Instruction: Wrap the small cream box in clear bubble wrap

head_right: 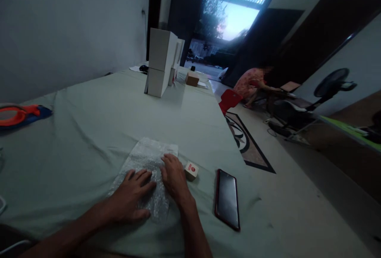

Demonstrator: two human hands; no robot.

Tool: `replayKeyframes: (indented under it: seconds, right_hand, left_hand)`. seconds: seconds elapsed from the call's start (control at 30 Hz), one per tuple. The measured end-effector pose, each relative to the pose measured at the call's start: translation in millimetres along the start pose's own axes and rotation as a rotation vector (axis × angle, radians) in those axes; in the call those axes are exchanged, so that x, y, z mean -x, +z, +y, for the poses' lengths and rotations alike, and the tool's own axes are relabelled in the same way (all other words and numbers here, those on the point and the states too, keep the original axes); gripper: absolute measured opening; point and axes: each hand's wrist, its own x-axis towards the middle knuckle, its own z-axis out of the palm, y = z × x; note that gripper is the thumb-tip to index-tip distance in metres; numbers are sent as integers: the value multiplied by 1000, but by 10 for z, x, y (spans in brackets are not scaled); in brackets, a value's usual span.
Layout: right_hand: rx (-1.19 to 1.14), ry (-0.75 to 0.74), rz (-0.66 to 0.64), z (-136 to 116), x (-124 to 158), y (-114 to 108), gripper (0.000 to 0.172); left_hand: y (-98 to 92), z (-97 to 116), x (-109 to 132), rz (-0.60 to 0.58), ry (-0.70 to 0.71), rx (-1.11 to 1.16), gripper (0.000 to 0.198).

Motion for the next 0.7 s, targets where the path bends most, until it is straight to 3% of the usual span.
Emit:
replayKeyframes:
  seconds: [0.1, 0.23, 0.4, 0.5, 0.6, 0.7]
  right_hand:
    - [36, 19, 27, -20, 26, -293, 34]
    - [141, 114, -72, 141, 154, -586, 50]
    - [247, 242, -190, 555, 348, -571, 57]
    - [214, 258, -129, 651, 380, -569, 49]
    - [102, 225, -7, 480, 323, -696, 44]
    - [-73, 148, 86, 88, 173, -798, 47]
  left_hand:
    - [17, -13, 16, -7, -2, -8, 79]
    - [-2, -3, 44, -8, -8, -10, 77]
    - [-33, 32, 48, 14, -9, -7, 73]
    - [-37, 61, 16, 22, -30, -23, 73]
    - [-34, 82, -18, 36, -39, -33, 74]
    - [-30, 76, -35, 74, -15, -20, 73]
